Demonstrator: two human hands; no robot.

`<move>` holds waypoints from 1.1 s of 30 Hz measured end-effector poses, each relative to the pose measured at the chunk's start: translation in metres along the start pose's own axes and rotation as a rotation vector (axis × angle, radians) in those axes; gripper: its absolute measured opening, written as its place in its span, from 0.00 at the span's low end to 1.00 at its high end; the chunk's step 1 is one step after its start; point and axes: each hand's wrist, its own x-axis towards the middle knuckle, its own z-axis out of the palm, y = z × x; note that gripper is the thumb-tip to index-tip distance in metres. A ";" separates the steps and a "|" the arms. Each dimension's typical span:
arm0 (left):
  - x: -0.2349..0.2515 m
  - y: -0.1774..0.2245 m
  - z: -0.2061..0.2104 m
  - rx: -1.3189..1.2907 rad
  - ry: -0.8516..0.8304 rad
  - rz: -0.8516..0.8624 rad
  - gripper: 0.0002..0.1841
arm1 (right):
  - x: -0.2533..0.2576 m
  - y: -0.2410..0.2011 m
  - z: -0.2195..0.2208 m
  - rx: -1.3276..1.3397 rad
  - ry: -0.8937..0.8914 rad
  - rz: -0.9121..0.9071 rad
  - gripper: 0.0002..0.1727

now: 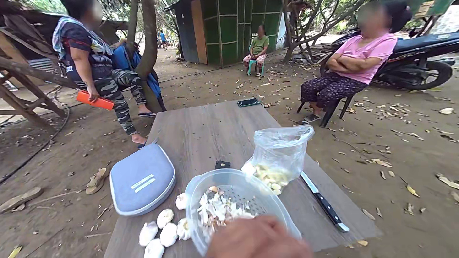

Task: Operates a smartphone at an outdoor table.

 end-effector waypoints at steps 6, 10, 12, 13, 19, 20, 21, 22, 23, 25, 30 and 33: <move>0.102 -0.216 0.001 0.349 -0.120 -0.179 0.19 | 0.185 -0.107 -0.166 -0.900 0.343 -0.149 0.08; 0.128 -0.364 0.031 0.553 -0.386 -0.435 0.23 | 0.306 -0.116 -0.260 -1.025 0.416 0.174 0.18; 0.127 -0.406 0.049 0.633 -0.478 -0.569 0.23 | 0.347 -0.103 -0.304 -1.050 0.458 0.243 0.16; 0.126 -0.418 0.059 0.650 -0.512 -0.663 0.23 | 0.362 -0.096 -0.321 -1.068 0.470 0.278 0.15; 0.129 -0.456 0.105 0.616 -0.550 -0.889 0.23 | 0.443 -0.061 -0.389 -1.269 0.453 0.494 0.13; 0.128 -0.463 0.109 0.622 -0.514 -0.869 0.23 | 0.457 -0.056 -0.396 -1.311 0.434 0.523 0.14; 0.124 -0.469 0.113 0.642 -0.449 -0.815 0.21 | 0.472 -0.051 -0.401 -1.350 0.412 0.549 0.14; 0.115 -0.475 0.117 0.668 -0.369 -0.735 0.20 | 0.486 -0.045 -0.408 -1.395 0.389 0.574 0.14; 0.105 -0.480 0.120 0.691 -0.303 -0.659 0.20 | 0.497 -0.037 -0.417 -1.443 0.363 0.598 0.14; 0.087 -0.483 0.124 0.735 -0.234 -0.593 0.22 | 0.521 -0.018 -0.433 -1.555 0.287 0.637 0.15; 0.086 -0.481 0.118 0.685 -0.242 -0.621 0.24 | 0.583 0.038 -0.462 -1.743 -0.039 0.696 0.36; 0.085 -0.484 0.116 0.688 -0.260 -0.629 0.23 | 0.620 0.069 -0.461 -1.755 -0.142 0.664 0.41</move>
